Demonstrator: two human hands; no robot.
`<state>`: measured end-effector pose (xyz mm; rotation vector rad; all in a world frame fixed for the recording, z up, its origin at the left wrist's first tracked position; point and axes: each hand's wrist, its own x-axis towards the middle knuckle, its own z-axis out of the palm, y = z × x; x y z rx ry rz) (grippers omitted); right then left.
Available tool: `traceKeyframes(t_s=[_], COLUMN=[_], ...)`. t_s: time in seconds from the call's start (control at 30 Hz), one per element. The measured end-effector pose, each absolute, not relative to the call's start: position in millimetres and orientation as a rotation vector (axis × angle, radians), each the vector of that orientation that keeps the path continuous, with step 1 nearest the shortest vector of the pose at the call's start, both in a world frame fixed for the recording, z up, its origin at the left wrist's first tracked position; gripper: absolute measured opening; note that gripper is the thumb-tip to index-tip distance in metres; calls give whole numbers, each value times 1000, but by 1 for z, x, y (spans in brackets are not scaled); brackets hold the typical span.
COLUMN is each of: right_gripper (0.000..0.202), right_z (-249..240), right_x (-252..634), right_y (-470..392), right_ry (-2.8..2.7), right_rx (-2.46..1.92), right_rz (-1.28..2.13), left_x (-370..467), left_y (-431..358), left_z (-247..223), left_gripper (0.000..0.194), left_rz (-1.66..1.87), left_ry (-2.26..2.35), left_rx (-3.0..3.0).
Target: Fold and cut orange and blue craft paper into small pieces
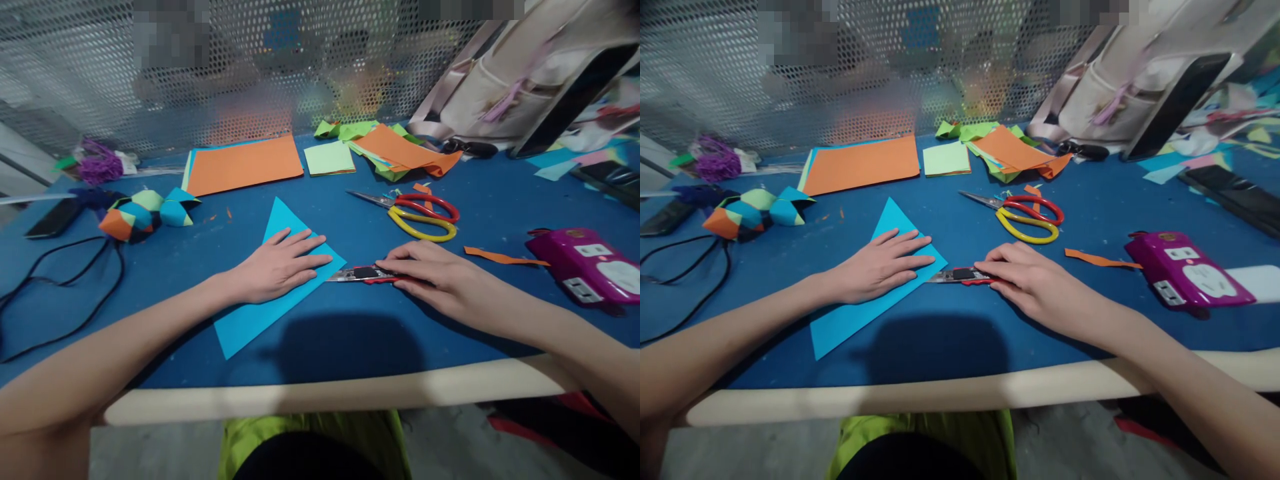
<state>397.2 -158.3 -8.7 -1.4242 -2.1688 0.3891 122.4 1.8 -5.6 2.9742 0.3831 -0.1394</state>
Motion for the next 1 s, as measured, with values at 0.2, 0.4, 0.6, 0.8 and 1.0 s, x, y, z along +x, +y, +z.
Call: traceKeyframes(t_s=[0.2, 0.4, 0.6, 0.8, 1.0], right_gripper=[34, 35, 36, 36, 37], right_z=[-7, -6, -5, -7, -8], right_x=[394, 391, 387, 388, 383], right_y=[-158, -161, -162, -164, -166], right_ry=[-2190, -2199, -2195, -2202, -2207], right_rx=[-1408, -1415, -1418, -1417, -1407], right_rz=[393, 416, 417, 419, 410], left_x=[122, 123, 123, 123, 123], left_y=[2, 1, 1, 0, 0], left_z=[-6, -5, -5, -5, -5], left_gripper=[51, 51, 50, 50, 49], left_rz=[-141, -154, -150, -150, -162], left_ry=[375, 382, 396, 390, 389], left_rx=[2967, 2973, 2977, 2985, 2995])
